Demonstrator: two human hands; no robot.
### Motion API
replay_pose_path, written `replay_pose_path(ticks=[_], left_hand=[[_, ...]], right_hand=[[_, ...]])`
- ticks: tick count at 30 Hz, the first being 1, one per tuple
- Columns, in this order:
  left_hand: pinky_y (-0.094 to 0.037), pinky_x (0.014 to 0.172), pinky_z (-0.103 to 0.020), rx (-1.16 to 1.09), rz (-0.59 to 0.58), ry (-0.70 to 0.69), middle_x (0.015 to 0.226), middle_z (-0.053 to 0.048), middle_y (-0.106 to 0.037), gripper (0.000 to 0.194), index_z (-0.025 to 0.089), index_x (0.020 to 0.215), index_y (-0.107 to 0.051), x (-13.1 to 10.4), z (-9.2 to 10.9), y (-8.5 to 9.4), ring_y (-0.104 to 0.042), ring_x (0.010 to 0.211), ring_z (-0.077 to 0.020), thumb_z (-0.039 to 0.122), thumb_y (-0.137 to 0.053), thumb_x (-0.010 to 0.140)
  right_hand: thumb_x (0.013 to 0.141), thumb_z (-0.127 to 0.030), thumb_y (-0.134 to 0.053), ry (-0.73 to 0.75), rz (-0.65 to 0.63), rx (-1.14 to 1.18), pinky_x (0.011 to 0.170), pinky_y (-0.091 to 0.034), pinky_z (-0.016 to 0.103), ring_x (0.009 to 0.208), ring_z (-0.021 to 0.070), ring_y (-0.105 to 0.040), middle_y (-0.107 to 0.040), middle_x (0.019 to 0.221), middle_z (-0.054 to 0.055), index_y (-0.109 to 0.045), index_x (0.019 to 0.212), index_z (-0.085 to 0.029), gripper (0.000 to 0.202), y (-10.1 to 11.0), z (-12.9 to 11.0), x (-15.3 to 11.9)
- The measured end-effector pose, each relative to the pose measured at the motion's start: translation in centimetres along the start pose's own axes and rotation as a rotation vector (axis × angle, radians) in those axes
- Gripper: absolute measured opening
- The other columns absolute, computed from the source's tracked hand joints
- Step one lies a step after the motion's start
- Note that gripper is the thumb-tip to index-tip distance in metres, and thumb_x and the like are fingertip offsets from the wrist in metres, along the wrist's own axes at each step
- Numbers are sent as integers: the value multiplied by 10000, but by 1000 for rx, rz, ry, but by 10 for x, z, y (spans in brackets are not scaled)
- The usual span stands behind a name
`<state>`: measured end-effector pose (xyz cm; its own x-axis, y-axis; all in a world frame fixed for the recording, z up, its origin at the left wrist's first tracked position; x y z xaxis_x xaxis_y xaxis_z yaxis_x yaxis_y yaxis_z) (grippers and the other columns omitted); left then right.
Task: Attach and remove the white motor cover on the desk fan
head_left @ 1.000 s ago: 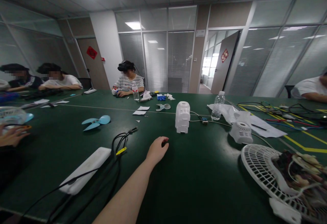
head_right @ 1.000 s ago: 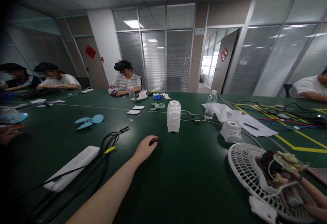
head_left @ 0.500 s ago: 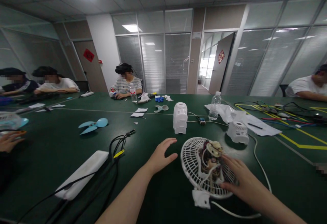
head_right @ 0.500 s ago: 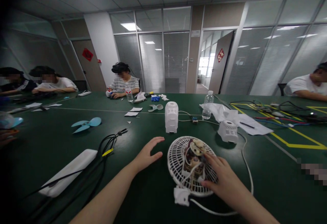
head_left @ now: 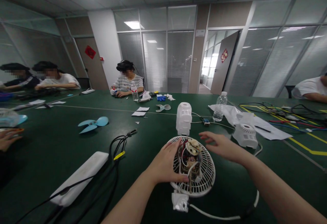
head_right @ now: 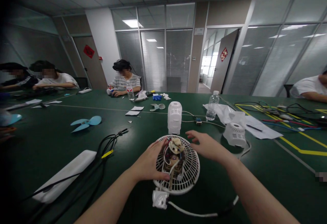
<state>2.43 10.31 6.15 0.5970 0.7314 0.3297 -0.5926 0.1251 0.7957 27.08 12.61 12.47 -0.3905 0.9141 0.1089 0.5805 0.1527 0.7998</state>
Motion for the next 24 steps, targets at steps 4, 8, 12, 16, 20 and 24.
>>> replay_pose_path(ticks=[4,8,12,16,20,24], left_hand=[[-210,1164,-501,41,-4,7,1513,-124,-322,1238,176,1495,-155,2,0,1,-318,1374,-341,714,-724,537],[-209,1165,-495,55,-2,-4,1513,-134,-319,1241,167,1496,-139,3,-5,-1,-323,1372,-340,737,-701,548],[-218,1159,-496,61,20,-5,1503,-137,-337,1237,175,1494,-152,5,-9,-3,-342,1360,-345,739,-702,541],[-233,1155,-489,64,30,-13,1499,-133,-345,1235,173,1493,-161,6,-9,-3,-355,1352,-339,748,-696,540],[-233,1155,-485,72,32,-17,1498,-136,-347,1228,163,1491,-164,7,-8,-3,-356,1352,-334,752,-687,549],[-242,1151,-486,64,50,-17,1493,-134,-355,1217,169,1486,-175,7,-6,-3,-361,1348,-334,736,-701,546]], right_hand=[[825,-343,-579,16,320,16,1001,-431,527,1232,306,-512,-443,1419,150,-333,1421,-211,658,7,20,81],[751,-382,-676,94,382,26,1129,-264,527,1421,316,-221,-234,1533,139,-217,1474,-220,871,-3,21,143],[647,-278,-757,161,378,38,1139,-258,509,1391,309,-291,-413,1424,95,-424,1369,-253,796,-7,20,164],[674,-243,-720,185,444,67,1093,-339,516,1310,292,-411,-463,1363,85,-469,1321,-264,694,0,23,165],[712,-290,-703,184,552,97,1040,-415,508,1285,303,-434,-413,1401,103,-410,1365,-255,716,14,17,150],[787,-375,-652,197,628,144,915,-528,483,1166,292,-549,-358,1455,90,-309,1422,-311,724,27,-9,98]])
Point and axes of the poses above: each hand's wrist, its own x-axis towards the middle knuckle, its own y-axis out of the back of the hand, z = x × y, the point moved 3 cm from there along x, towards the middle knuckle
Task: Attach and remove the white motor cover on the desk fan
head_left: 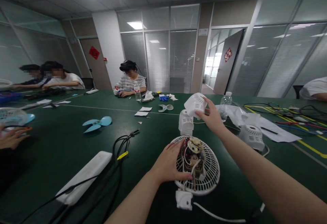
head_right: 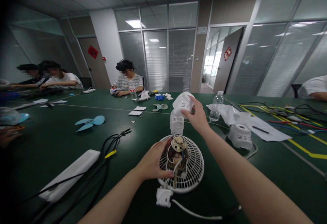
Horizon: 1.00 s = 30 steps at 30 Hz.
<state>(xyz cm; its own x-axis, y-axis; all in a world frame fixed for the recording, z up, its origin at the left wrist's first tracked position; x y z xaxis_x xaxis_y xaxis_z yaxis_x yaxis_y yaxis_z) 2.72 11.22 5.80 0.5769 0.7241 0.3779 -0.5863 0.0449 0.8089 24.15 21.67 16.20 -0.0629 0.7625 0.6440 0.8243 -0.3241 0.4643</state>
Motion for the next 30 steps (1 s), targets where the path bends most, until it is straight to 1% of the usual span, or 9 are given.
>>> replay_pose_path(ticks=[2,4,6,8,11,17,21,26,30], left_hand=[[-255,1145,-486,-7,14,4,1490,-130,-360,1208,178,1483,-184,0,0,0,-366,1345,-334,722,-712,543],[-263,1141,-490,-9,28,14,1485,-125,-369,1183,188,1476,-202,0,0,-2,-373,1341,-333,711,-717,548],[-261,1141,-496,0,41,28,1487,-125,-366,1163,189,1470,-218,0,1,-4,-374,1342,-333,705,-716,554],[-259,1141,-500,15,55,46,1494,-131,-352,1162,183,1466,-227,0,1,-6,-361,1351,-335,704,-718,551],[-241,1149,-505,30,73,62,1498,-142,-343,1187,177,1470,-212,0,4,-10,-339,1364,-338,704,-724,538],[-234,1143,-524,47,106,79,1496,-178,-326,1243,148,1477,-153,0,6,-15,-320,1371,-355,692,-737,524],[-251,1133,-522,49,123,86,1496,-171,-326,1213,162,1475,-162,-1,7,-16,-321,1369,-351,656,-752,538],[-247,1130,-541,41,114,88,1532,-152,-251,1212,207,1486,-133,0,12,-13,-259,1396,-361,634,-764,544],[-240,1136,-538,44,140,78,1529,-160,-249,1229,194,1485,-116,1,14,-13,-260,1395,-359,645,-762,542]], right_hand=[[816,-403,-630,-1,-6,36,853,-562,489,1091,285,-600,-380,1450,73,-278,1431,-358,709,19,-28,-26],[829,-405,-623,12,-49,-13,862,-560,500,1100,293,-597,-392,1446,63,-282,1431,-380,693,35,-55,-54],[820,-394,-636,45,-103,-140,931,-518,532,1203,330,-523,-347,1478,62,-284,1439,-377,712,44,-77,-81],[814,-378,-641,61,-158,-264,1009,-450,560,1304,358,-416,-301,1504,63,-283,1448,-363,728,47,-86,-103],[827,-366,-618,11,-210,-345,1041,-409,570,1328,361,-385,-276,1514,69,-258,1460,-356,729,41,-80,-125],[852,-330,-579,-73,-251,-254,1045,-423,496,1286,289,-445,-335,1466,38,-235,1455,-393,697,23,-55,-148],[846,-310,-585,-62,-195,-214,1081,-379,490,1312,275,-409,-308,1455,30,-238,1450,-410,704,18,-49,-157],[816,-326,-625,0,-159,-123,1112,-319,547,1348,320,-333,-283,1454,36,-230,1450,-414,751,17,-40,-164],[814,-303,-632,46,-210,-32,1123,-304,555,1366,321,-295,-266,1467,48,-183,1464,-394,795,14,-38,-172]])
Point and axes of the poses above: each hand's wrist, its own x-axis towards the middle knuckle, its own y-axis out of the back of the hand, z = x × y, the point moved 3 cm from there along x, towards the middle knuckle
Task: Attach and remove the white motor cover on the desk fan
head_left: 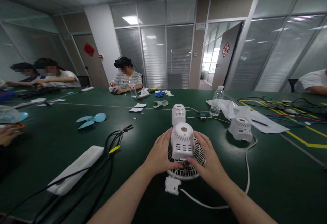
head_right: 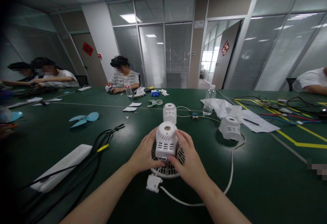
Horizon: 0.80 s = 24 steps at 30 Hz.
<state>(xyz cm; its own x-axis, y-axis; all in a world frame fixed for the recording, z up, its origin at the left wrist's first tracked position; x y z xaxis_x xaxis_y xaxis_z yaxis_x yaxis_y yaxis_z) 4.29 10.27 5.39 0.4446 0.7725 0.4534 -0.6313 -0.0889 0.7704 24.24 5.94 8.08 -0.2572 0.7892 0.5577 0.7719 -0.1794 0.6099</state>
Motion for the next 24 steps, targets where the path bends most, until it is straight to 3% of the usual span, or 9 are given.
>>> replay_pose_path(ticks=[6,14,18,24], left_hand=[[-240,1145,-523,-24,-69,6,1516,-148,-297,1167,192,1484,-130,-1,-4,-6,-301,1382,-339,611,-756,592],[-213,1157,-522,-35,-124,5,1535,-116,-276,1069,212,1501,-81,-4,-4,-5,-278,1395,-327,578,-692,704],[-228,1151,-519,-87,-102,30,1530,-104,-294,923,226,1496,-123,-4,-5,-5,-294,1388,-322,549,-620,788],[-287,1118,-526,-171,-51,70,1516,-112,-313,952,237,1485,-172,-3,-5,-4,-320,1370,-332,530,-681,736]], right_hand=[[813,-338,-648,-26,-2,113,1131,-286,553,1403,320,-238,-199,1525,56,-168,1466,-363,811,-8,17,-5],[802,-337,-683,-160,-179,342,1146,-242,549,1386,280,-321,-289,1519,92,-45,1485,-333,935,-13,42,-1],[788,-293,-698,-175,-191,406,1165,-206,530,1403,261,-298,-279,1529,95,-26,1487,-325,970,-15,44,-1],[793,-217,-676,-182,-229,480,1166,-203,527,1419,247,-265,-231,1555,76,-3,1488,-346,977,-17,46,0]])
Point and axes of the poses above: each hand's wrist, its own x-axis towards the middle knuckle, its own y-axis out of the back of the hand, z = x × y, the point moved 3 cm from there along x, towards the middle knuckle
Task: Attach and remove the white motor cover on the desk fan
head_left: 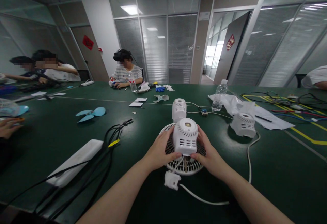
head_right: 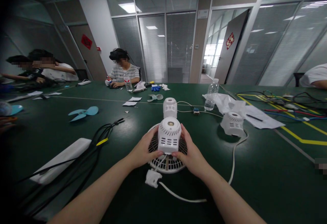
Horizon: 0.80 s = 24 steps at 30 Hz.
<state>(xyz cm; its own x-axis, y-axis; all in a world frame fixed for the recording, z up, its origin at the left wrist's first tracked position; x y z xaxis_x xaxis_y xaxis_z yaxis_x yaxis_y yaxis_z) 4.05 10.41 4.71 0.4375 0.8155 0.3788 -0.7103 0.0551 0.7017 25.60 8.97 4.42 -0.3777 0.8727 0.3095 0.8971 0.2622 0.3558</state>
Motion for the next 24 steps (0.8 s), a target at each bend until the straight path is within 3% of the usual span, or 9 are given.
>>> replay_pose_path(ticks=[10,15,24], left_hand=[[-289,1114,-536,-24,-63,8,1499,-119,-337,998,233,1469,-227,-1,-1,4,-331,1361,-336,553,-734,671],[-308,1096,-554,-88,-67,19,1474,-107,-380,900,256,1444,-289,0,0,6,-365,1341,-336,499,-724,695],[-324,1075,-565,-108,-84,37,1451,-108,-410,895,272,1420,-330,3,4,10,-398,1317,-337,429,-768,655]], right_hand=[[755,-247,-736,-19,-42,56,1170,-214,510,1413,251,-278,-230,1552,92,-90,1475,-330,970,8,-7,1],[741,-248,-747,-11,-47,56,1168,-208,533,1406,263,-292,-268,1531,110,-108,1460,-313,964,8,-7,1],[722,-288,-764,-24,-47,4,1141,-283,536,1372,289,-353,-243,1532,112,-143,1451,-316,958,12,-6,1]])
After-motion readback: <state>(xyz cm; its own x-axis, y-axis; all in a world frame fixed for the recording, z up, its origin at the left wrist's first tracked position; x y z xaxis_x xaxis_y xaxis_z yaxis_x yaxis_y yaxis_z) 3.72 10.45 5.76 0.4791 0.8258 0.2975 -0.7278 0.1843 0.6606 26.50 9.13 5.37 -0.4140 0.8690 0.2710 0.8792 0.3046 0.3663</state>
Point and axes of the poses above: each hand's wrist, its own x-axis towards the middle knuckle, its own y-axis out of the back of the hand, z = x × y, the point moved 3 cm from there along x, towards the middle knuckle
